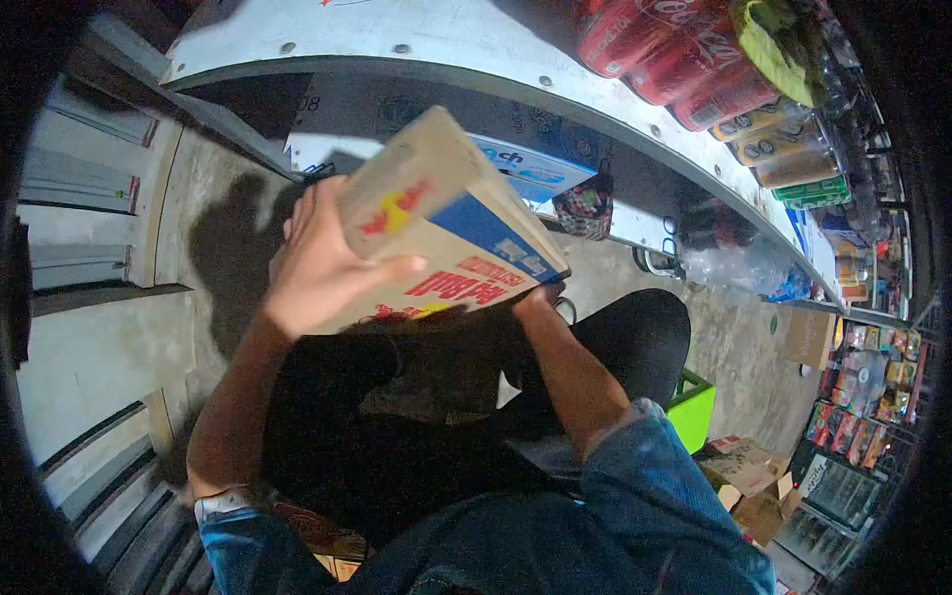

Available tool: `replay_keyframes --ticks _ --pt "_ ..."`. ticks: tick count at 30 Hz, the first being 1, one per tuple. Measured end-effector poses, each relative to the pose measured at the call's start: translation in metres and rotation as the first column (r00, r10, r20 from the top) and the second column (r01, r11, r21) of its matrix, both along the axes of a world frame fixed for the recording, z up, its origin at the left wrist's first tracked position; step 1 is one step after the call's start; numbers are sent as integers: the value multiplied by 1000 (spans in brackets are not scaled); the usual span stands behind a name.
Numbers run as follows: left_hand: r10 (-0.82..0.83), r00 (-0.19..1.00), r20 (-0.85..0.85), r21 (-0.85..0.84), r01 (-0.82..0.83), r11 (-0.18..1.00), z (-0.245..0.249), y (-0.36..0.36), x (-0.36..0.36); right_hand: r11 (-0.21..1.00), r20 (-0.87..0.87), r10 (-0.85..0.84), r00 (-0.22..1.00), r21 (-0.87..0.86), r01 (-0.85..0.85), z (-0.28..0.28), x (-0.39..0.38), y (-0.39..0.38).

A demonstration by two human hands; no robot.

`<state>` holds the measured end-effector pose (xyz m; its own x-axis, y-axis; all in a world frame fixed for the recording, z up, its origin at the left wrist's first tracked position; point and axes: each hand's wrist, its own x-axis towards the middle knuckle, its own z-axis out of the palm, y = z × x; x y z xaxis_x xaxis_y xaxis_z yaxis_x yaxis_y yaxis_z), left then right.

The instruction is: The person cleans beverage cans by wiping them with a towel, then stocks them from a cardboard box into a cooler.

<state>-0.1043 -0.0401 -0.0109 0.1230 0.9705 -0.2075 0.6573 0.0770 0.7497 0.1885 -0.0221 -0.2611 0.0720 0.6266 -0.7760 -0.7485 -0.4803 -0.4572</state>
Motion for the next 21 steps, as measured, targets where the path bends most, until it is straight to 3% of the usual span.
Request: replay_keyframes --ticks 1,3,5,7,14,21 --pt "72 968 -239 212 -20 977 2 -8 15 999 -11 11 1000 31 -11 2 -1 -3" --pt "43 973 -225 185 0 983 1 -8 37 993 -62 53 997 105 -46 -4 -23 19" --pt "12 979 -204 266 43 963 -8 -7 49 985 -100 79 992 158 -63 -7 -19 12" --pt "-64 962 -267 245 132 960 -15 0 60 971 -145 110 983 229 -75 -7 -16 7" --pt "-79 928 -365 261 183 948 -59 10 96 931 -273 157 949 361 -50 -33 -12 26" --pt "-166 917 -362 288 280 916 -73 19 137 875 -334 201 921 483 -16 -55 78 47"
